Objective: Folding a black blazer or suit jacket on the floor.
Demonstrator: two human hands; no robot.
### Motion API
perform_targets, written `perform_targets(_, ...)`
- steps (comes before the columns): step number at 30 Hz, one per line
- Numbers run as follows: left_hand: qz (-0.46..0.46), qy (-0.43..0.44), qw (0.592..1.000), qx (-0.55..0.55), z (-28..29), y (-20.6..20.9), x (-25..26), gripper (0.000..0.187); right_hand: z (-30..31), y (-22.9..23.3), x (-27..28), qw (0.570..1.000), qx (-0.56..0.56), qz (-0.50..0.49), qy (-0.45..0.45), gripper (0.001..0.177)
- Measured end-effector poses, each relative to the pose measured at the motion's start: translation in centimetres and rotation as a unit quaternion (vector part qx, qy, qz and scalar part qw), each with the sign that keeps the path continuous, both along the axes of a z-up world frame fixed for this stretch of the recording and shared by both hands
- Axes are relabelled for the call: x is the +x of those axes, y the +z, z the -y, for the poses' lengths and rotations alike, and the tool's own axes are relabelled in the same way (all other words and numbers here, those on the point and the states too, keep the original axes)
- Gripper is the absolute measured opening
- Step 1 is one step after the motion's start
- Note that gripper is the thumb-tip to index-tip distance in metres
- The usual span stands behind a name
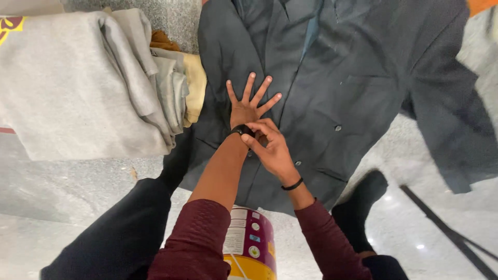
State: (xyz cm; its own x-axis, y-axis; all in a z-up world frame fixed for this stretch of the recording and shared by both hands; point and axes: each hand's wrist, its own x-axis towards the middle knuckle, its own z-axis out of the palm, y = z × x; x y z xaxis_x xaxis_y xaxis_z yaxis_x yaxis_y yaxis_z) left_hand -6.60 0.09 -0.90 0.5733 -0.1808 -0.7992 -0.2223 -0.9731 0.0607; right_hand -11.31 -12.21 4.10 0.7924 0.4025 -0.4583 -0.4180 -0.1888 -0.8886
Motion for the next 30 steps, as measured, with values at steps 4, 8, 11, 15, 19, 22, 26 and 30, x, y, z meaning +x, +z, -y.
perform_targets(4,0.032,-0.009,0.999,-0.008,-0.4,-1.9,-0.2,0.087,-0.6,0.8,0.4,0.999,-0.017,0.029,0.019,0.037)
perform_targets(8,-0.017,-0.006,1.000,-0.017,-0.6,0.4,0.1,0.091,-0.7,1.4,-0.3,0.999,-0.044,0.010,0.025,0.041)
perform_targets(11,-0.056,-0.001,0.998,-0.024,-1.0,1.8,1.6,0.095,1.0,-0.3,0.5,1.000,-0.014,0.007,0.024,0.047)
perform_targets(15,-0.041,-0.022,0.999,0.004,-0.9,0.0,0.3,0.114,6.6,-0.4,3.0,0.943,-0.239,0.230,0.040,0.059)
perform_targets(19,-0.008,-0.036,0.999,0.018,-1.3,0.1,0.4,0.132,11.6,0.2,4.9,0.809,-0.501,0.281,0.124,0.115)
perform_targets(22,-0.025,-0.025,0.999,0.003,-1.2,-0.1,0.1,0.135,13.5,-1.8,3.9,0.767,-0.593,0.025,0.244,0.152)
perform_targets(26,0.004,-0.027,1.000,0.009,-1.3,0.3,0.7,0.133,14.2,-3.8,2.5,0.781,-0.583,0.033,0.221,0.169)
perform_targets(30,0.002,-0.040,0.999,0.022,-0.7,0.0,-0.5,0.133,14.7,-3.6,2.1,0.805,-0.558,0.068,0.189,0.168)
